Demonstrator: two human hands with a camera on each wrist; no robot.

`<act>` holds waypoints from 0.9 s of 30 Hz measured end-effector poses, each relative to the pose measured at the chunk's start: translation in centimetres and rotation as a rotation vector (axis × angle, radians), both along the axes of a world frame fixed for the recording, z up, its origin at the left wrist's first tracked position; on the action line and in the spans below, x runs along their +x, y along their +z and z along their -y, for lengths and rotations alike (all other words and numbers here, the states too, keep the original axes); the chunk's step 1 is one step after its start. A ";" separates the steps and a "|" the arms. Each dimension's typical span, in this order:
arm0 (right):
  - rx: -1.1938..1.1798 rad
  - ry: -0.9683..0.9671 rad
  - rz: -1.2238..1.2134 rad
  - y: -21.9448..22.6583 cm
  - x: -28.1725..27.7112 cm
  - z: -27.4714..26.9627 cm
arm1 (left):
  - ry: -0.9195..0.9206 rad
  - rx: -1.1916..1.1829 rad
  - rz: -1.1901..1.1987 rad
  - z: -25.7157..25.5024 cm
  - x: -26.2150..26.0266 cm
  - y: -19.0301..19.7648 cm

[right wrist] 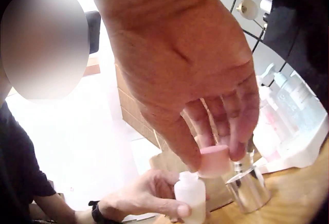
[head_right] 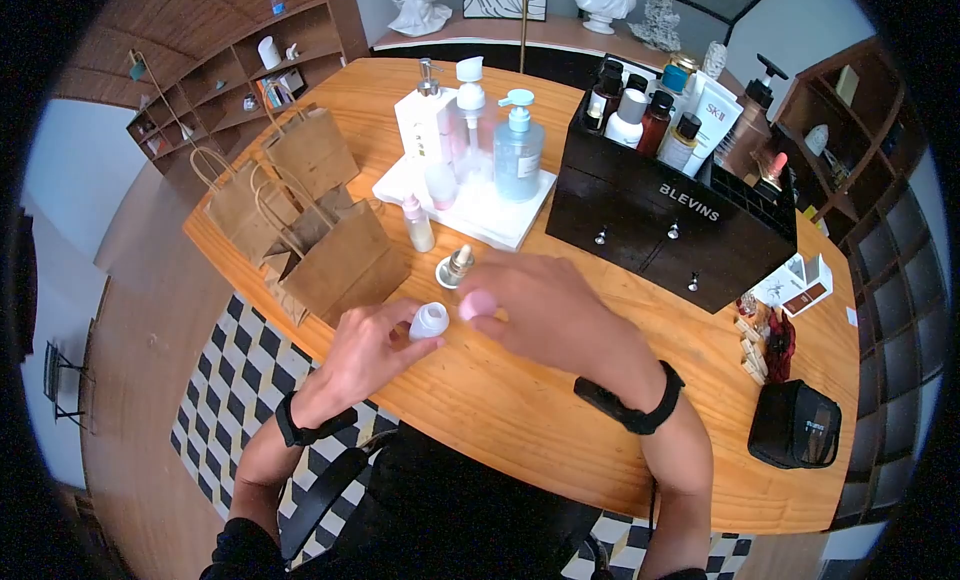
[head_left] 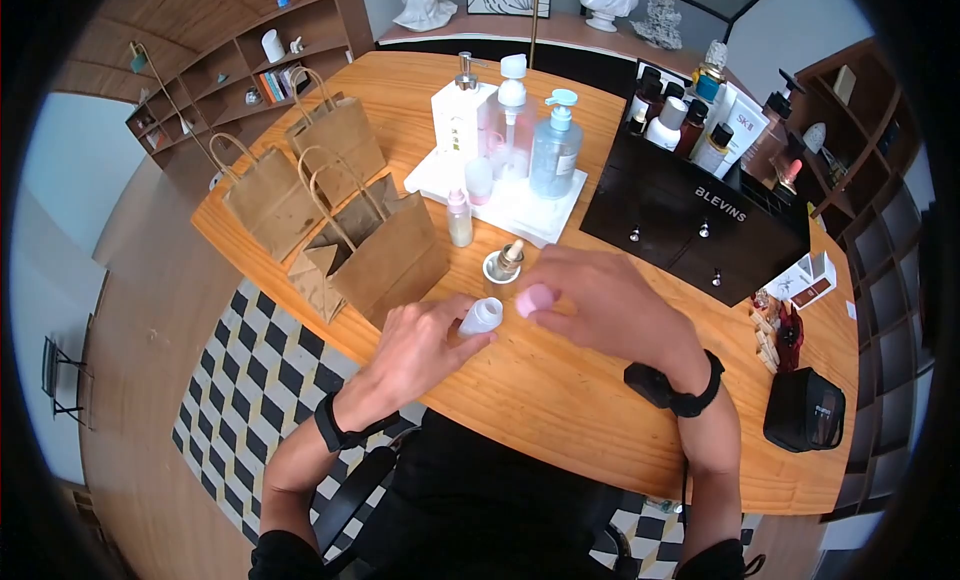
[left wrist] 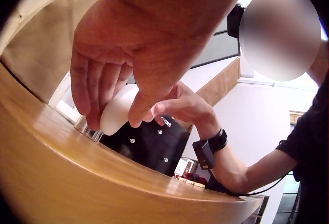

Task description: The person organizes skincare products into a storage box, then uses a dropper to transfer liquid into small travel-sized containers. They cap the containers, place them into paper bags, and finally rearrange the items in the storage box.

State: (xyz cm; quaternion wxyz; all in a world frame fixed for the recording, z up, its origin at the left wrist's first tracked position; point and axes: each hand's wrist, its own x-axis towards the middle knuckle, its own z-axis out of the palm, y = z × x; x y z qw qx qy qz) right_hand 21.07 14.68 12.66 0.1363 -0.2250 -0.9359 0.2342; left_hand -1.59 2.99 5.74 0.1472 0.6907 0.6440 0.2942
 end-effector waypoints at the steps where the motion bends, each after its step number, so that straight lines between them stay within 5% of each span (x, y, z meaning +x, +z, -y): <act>1: 0.000 -0.003 0.000 -0.2 -0.2 0.5 | -0.003 0.000 0.000 0.1 0.2 0.3; 3: -0.008 0.135 -0.211 -1.0 -0.8 1.3 | -0.036 -0.021 -0.030 0.2 0.4 0.7; 13: 0.070 0.256 -0.330 -2.7 -1.7 1.0 | -0.051 0.039 0.014 0.8 0.4 0.6; 18: 0.034 -0.011 0.131 -0.1 -1.4 2.3 | -0.092 0.106 0.005 0.9 0.5 0.7; 19: 0.033 -0.011 0.130 -0.7 -1.4 2.0 | -0.091 0.105 0.004 1.0 0.5 0.8; 21: 0.234 0.142 -0.345 -2.2 -1.3 1.3 | -0.059 0.083 0.026 1.1 0.5 1.0; 24: 0.022 0.078 -0.193 -2.2 -1.1 1.8 | -0.093 0.054 -0.003 1.0 0.2 1.1; 27: 0.125 0.008 -0.055 -1.4 -1.0 2.0 | -0.089 0.088 0.001 1.2 0.1 0.9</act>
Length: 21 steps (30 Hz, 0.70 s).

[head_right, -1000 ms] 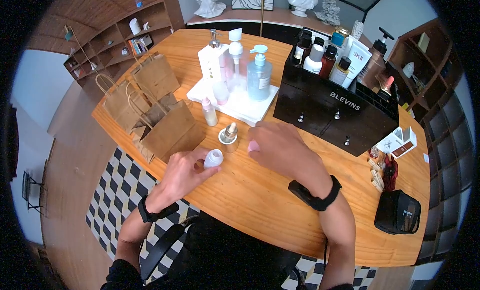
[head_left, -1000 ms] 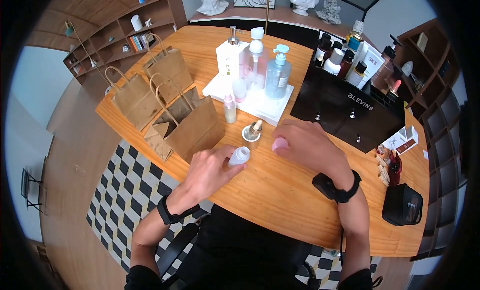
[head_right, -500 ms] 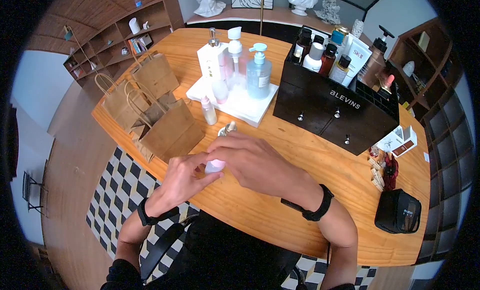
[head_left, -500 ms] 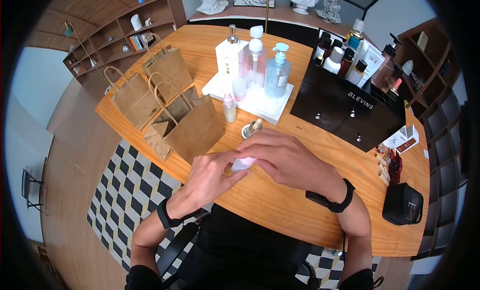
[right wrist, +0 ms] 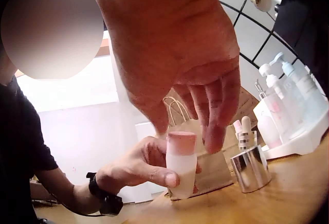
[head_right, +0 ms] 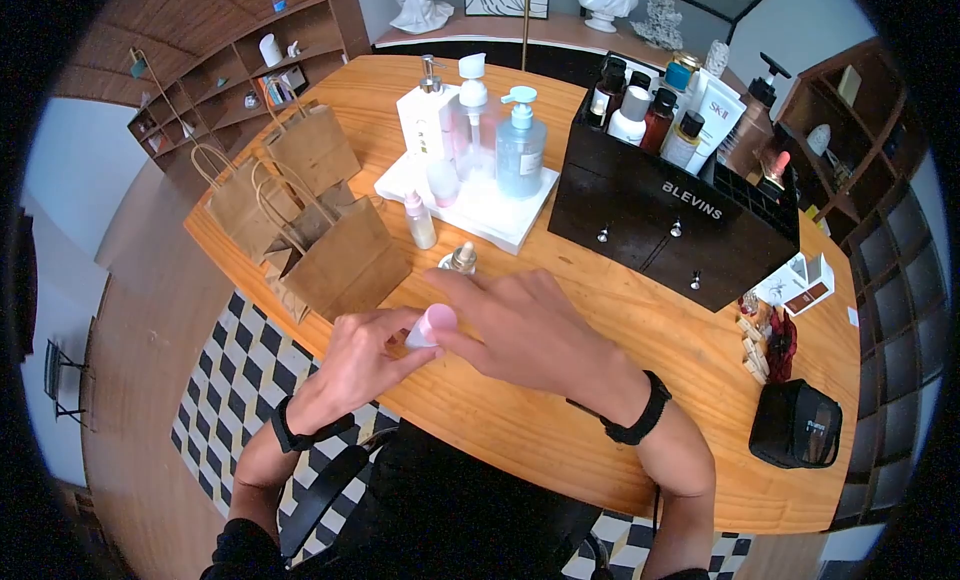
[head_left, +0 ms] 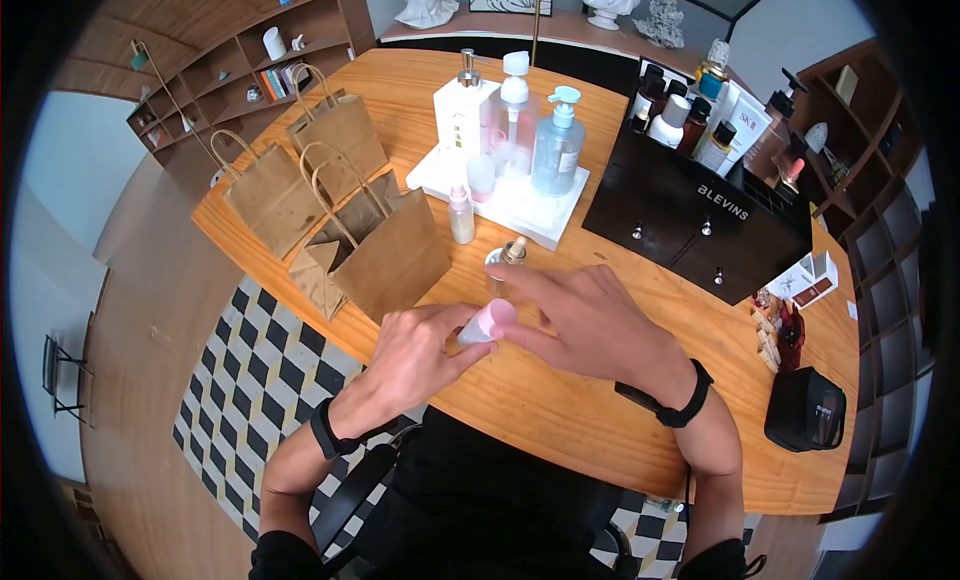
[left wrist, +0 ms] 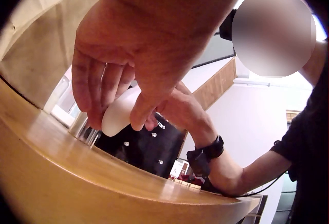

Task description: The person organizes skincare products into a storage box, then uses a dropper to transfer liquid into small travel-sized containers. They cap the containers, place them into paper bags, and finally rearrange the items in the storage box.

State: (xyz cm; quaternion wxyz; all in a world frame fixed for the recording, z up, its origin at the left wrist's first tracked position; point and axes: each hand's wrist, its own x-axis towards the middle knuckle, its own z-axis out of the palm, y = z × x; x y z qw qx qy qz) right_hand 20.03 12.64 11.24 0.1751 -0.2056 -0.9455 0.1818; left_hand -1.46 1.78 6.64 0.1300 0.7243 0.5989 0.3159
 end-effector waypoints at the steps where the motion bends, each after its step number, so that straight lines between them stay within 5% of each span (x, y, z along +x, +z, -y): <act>1: 0.000 0.000 0.000 -0.3 0.0 0.0 | 0.000 0.000 0.000 0.0 0.0 0.0; 7: 0.051 0.033 -0.071 -0.5 -0.2 0.2 | 0.005 0.005 -0.009 0.1 -0.1 0.1; 9: -0.064 0.205 -0.193 -1.2 -0.5 -0.4 | 0.005 0.035 -0.019 0.3 -0.2 0.1; 12: -0.077 0.130 -0.043 -0.3 -0.1 0.0 | 0.001 0.040 -0.039 0.4 -0.2 -0.1; 21: -0.033 0.164 -0.111 -0.4 -0.4 0.4 | -0.003 0.147 -0.137 1.2 -0.1 0.1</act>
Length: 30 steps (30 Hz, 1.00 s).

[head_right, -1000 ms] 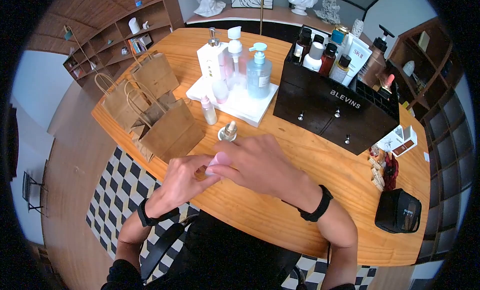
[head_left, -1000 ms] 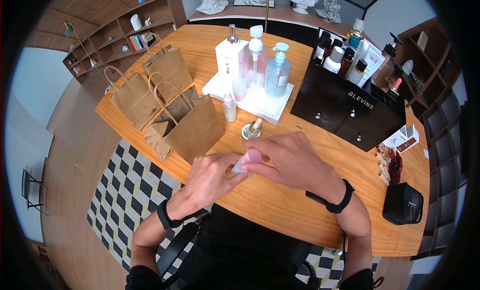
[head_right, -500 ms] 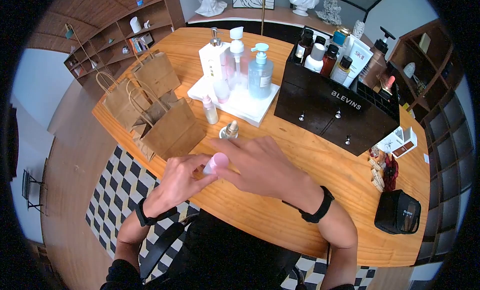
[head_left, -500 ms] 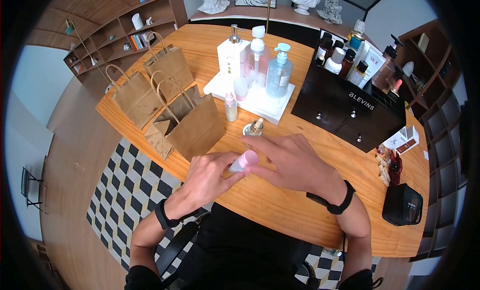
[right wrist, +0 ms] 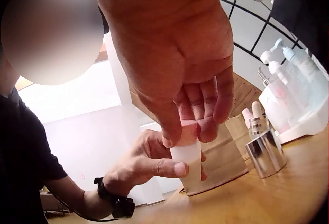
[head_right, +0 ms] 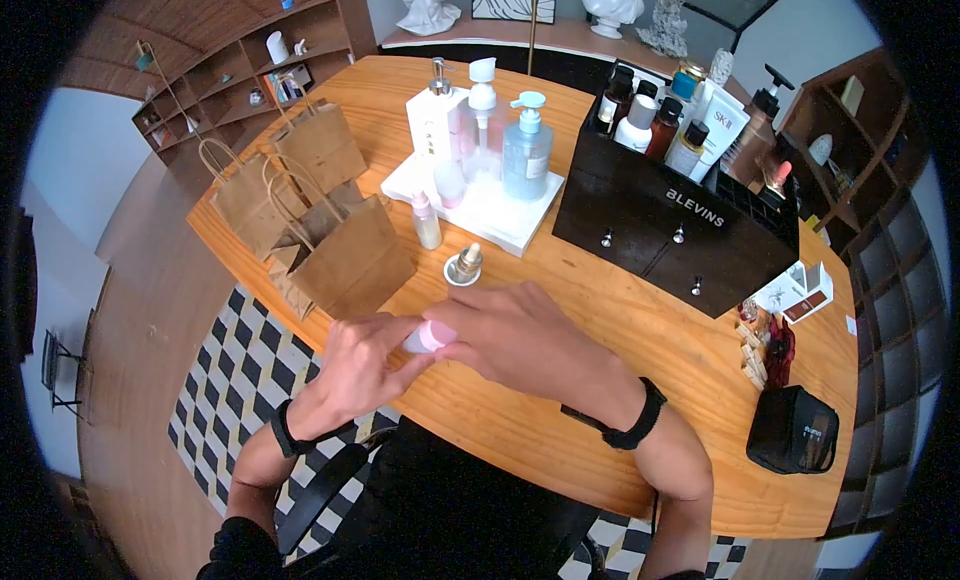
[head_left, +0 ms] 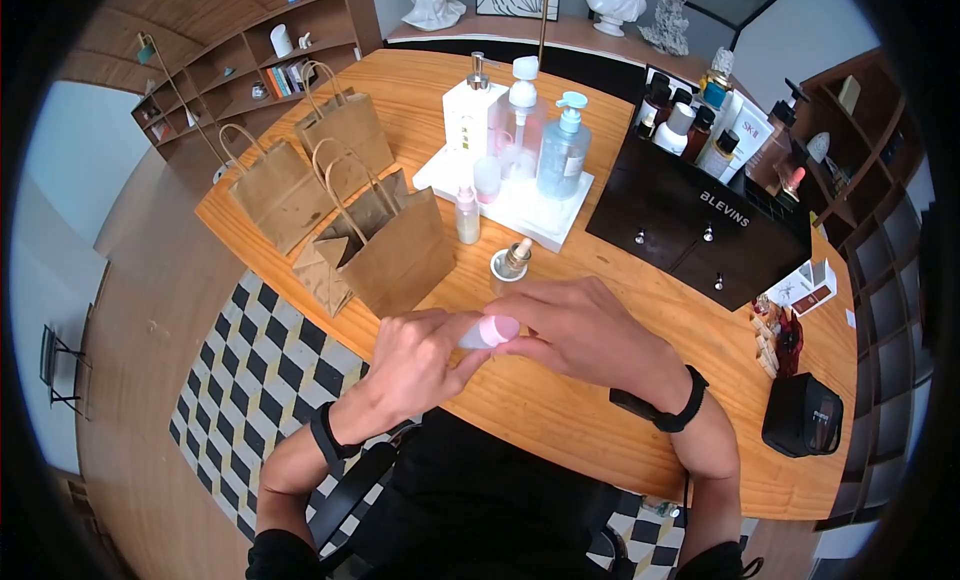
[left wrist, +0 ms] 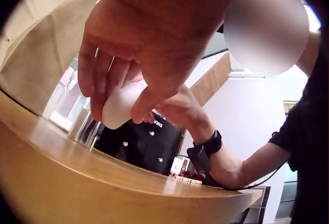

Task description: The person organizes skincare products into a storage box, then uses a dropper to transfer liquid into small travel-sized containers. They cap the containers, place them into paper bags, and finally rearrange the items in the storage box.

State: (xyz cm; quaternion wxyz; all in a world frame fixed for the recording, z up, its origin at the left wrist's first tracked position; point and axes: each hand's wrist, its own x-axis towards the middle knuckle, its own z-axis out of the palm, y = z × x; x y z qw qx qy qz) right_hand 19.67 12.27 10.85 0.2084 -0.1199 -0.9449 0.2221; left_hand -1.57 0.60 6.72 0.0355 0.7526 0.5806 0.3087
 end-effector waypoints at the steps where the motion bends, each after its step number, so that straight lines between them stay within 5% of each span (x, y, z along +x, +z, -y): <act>1: 0.004 0.001 0.000 0.0 0.0 0.0 | 0.001 0.004 0.000 0.2 0.1 0.0; 7: 0.028 0.005 0.106 0.6 -0.1 0.5 | 0.002 -0.018 0.002 1.7 -0.4 1.0; 9: -0.030 -0.075 -0.041 0.9 0.3 0.4 | 0.043 0.328 0.003 2.2 -1.4 2.0; 11: -0.008 -0.120 -0.075 1.4 0.4 0.2 | 0.088 0.386 -0.009 3.3 -2.7 3.3; 13: 0.018 -0.165 -0.108 2.0 0.3 0.2 | 0.356 0.609 -0.150 2.9 -3.9 4.9; 17: 0.011 -0.309 -0.275 2.5 -0.9 0.2 | 0.456 0.497 -0.216 1.6 -6.2 5.6; 21: 0.060 -0.396 -0.423 4.1 -3.1 -0.2 | 0.317 0.292 -0.202 1.1 -8.1 4.0; 30: 0.051 -0.108 -0.246 7.8 -6.6 0.5 | 0.174 0.329 -0.147 4.0 -6.0 4.3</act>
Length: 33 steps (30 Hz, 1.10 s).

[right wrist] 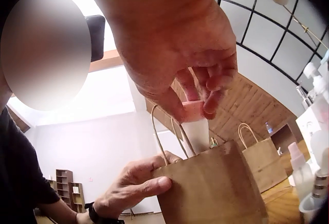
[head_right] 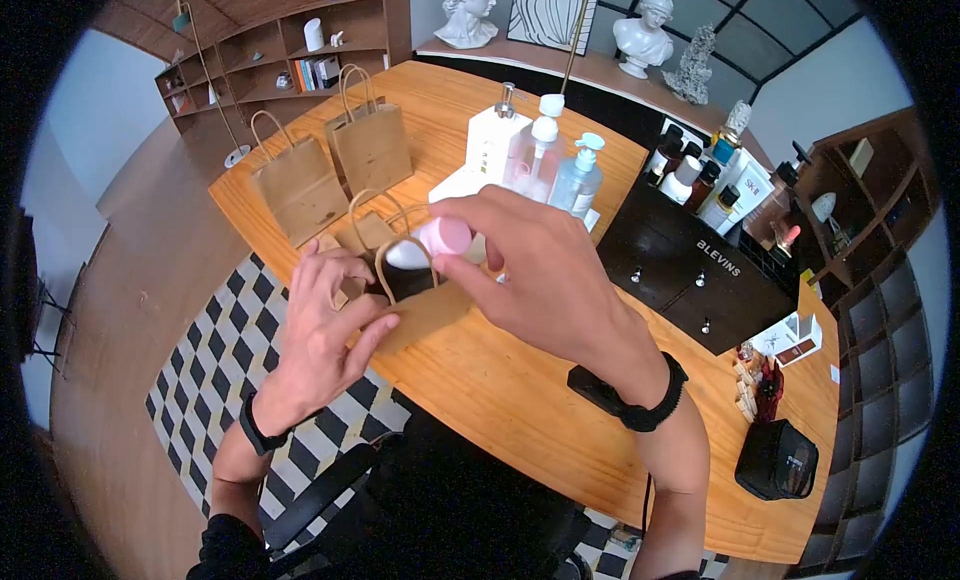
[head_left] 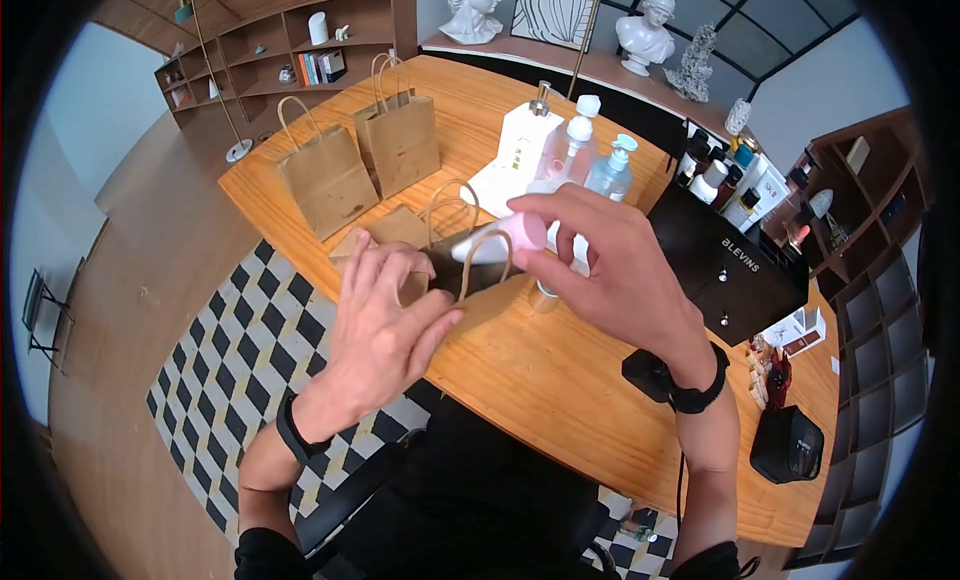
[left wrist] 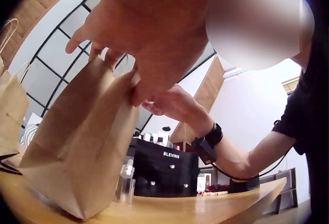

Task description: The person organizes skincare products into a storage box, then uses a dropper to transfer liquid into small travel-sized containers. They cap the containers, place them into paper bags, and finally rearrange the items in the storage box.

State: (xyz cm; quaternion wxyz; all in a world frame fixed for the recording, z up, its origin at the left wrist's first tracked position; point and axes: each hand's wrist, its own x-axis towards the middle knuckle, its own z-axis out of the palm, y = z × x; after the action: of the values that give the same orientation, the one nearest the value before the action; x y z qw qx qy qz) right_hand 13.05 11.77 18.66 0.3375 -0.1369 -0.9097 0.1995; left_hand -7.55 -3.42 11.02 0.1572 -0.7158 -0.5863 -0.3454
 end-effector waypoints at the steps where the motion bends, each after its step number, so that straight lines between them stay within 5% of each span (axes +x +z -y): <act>1: 0.046 0.003 0.046 0.0 -0.1 0.1 | 0.000 -0.010 -0.004 0.2 0.1 -0.2; 11: -0.108 0.152 0.335 -0.5 -0.7 -1.3 | -0.005 -0.066 0.011 0.5 -0.3 -1.4; 21: -0.152 0.215 0.105 -2.1 -0.3 -1.3 | -0.034 -0.057 0.016 0.5 0.1 -1.3; 24: -0.137 0.132 0.116 -1.6 0.6 -1.0 | -0.018 -0.121 0.135 0.4 0.2 -1.6; 27: -0.183 0.074 0.106 -2.2 1.6 -0.5 | -0.044 0.203 0.453 -0.6 0.4 -3.0; 29: -0.224 0.049 0.082 -2.9 2.2 -0.1 | 0.031 0.049 0.648 -0.6 0.5 -2.2; 33: -0.193 0.027 0.095 -3.5 3.2 0.1 | 0.117 -0.243 0.488 -0.6 -0.6 -1.4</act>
State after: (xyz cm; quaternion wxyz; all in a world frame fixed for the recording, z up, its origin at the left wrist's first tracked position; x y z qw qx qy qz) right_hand 16.24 11.72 15.16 0.2768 -0.1659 -0.9029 0.2840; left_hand -8.10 -2.78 9.58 -0.0561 -0.5900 -0.6841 -0.4251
